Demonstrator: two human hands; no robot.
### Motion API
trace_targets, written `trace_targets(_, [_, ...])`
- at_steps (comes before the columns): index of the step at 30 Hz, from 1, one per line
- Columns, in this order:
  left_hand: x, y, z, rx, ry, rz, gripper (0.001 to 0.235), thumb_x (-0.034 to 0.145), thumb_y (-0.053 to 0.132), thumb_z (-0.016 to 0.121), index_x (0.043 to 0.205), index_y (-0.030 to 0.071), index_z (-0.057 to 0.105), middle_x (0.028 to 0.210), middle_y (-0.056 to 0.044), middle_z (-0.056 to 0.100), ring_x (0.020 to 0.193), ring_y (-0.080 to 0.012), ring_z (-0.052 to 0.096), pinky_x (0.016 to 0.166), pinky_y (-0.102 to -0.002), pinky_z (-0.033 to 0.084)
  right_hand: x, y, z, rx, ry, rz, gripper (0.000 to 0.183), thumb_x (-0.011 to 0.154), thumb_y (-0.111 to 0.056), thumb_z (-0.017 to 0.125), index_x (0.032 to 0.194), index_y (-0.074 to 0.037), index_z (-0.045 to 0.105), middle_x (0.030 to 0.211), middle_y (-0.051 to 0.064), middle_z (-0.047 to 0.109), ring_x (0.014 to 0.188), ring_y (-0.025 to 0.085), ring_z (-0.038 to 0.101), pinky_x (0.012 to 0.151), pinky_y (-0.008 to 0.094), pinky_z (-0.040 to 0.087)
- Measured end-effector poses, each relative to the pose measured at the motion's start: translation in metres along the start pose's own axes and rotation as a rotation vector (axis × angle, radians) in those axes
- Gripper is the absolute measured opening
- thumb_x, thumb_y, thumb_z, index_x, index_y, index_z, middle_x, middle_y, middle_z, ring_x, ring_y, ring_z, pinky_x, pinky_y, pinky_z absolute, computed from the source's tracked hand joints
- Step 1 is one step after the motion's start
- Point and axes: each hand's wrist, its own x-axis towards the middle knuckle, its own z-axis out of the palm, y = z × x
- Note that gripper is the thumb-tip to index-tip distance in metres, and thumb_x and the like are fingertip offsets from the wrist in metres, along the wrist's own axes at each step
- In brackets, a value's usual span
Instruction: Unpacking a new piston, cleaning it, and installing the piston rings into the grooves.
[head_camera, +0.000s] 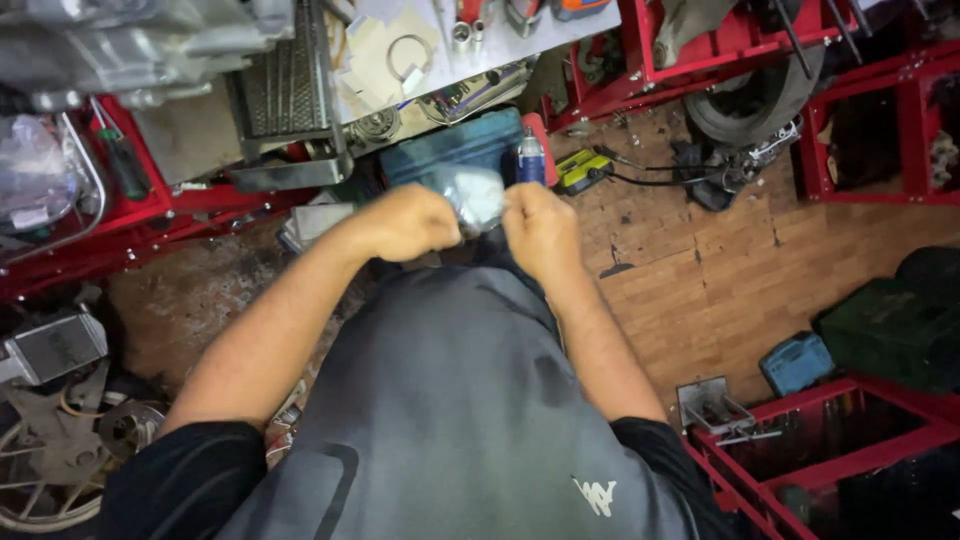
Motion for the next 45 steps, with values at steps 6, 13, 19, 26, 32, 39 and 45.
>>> trace_targets(6, [0.041,-0.018,-0.077,0.432,0.48,-0.432,0.025,0.095,0.01,0.051,0.1,0.02,0.073,0.1,-0.009,0.072,0.094,-0.0341,0.065,0.077,-0.054,0.053,-0.019,0.068,-0.009,0.147,-0.213,0.33,0.016,0.094,-0.022,0.06,0.102,-0.012,0.068,0.092,0.006,0.075,0.086,0.032,0.071,0.077,0.045,0.051])
trace_targets(13, [0.101,-0.078,-0.12,0.572,0.562,-0.623,0.026,0.095,0.009,0.057,0.111,0.004,0.077,0.111,-0.026,0.074,0.102,-0.0473,0.071,0.084,-0.055,0.059,-0.055,0.129,0.002,0.199,-0.214,0.523,0.01,0.089,-0.022,0.067,0.095,-0.015,0.071,0.081,-0.004,0.069,0.079,0.017,0.065,0.08,0.035,0.051])
trace_targets(19, [0.117,-0.101,-0.117,0.725,0.575,-0.669,0.02,0.092,0.009,0.065,0.108,0.009,0.077,0.103,-0.016,0.078,0.093,-0.0371,0.075,0.073,-0.049,0.061,-0.046,0.151,-0.005,0.249,-0.223,0.608,0.011,0.092,-0.023,0.07,0.099,-0.014,0.072,0.083,-0.006,0.067,0.076,0.011,0.06,0.079,0.028,0.051])
trace_targets(26, [0.106,-0.111,-0.108,0.738,0.762,-0.51,0.022,0.102,0.028,0.067,0.105,0.009,0.077,0.101,-0.022,0.077,0.087,-0.0476,0.074,0.068,-0.057,0.059,-0.02,0.148,-0.012,0.251,-0.228,0.584,0.008,0.093,-0.024,0.071,0.093,-0.016,0.071,0.079,-0.009,0.063,0.077,0.01,0.059,0.078,0.028,0.051])
trace_targets(32, [0.058,-0.009,-0.036,0.437,0.79,-0.145,0.027,0.101,0.029,0.064,0.12,0.014,0.077,0.109,-0.015,0.076,0.087,-0.0395,0.071,0.068,-0.055,0.054,-0.012,0.135,0.003,0.725,-0.186,0.723,0.009,0.092,-0.005,0.07,0.087,-0.011,0.067,0.071,0.002,0.069,0.058,0.007,0.062,0.055,0.022,0.051])
trace_targets(39, [0.059,0.02,0.045,-0.225,0.489,-0.028,0.068,0.087,0.028,0.075,0.15,0.017,0.051,0.131,-0.024,0.067,0.124,-0.0448,0.06,0.105,-0.059,0.048,-0.003,0.087,-0.002,0.984,-0.276,0.677,0.006,0.092,0.002,0.067,0.09,-0.004,0.065,0.076,0.013,0.073,0.057,0.012,0.066,0.047,0.021,0.056])
trace_targets(45, [0.059,-0.024,0.076,-0.293,0.601,0.061,0.027,0.092,0.015,0.071,0.119,0.015,0.075,0.114,-0.011,0.077,0.114,-0.0348,0.069,0.095,-0.046,0.055,-0.011,0.085,0.005,1.033,-0.34,0.588,0.006,0.092,0.003,0.067,0.098,0.001,0.067,0.08,0.015,0.073,0.059,0.013,0.067,0.048,0.021,0.054])
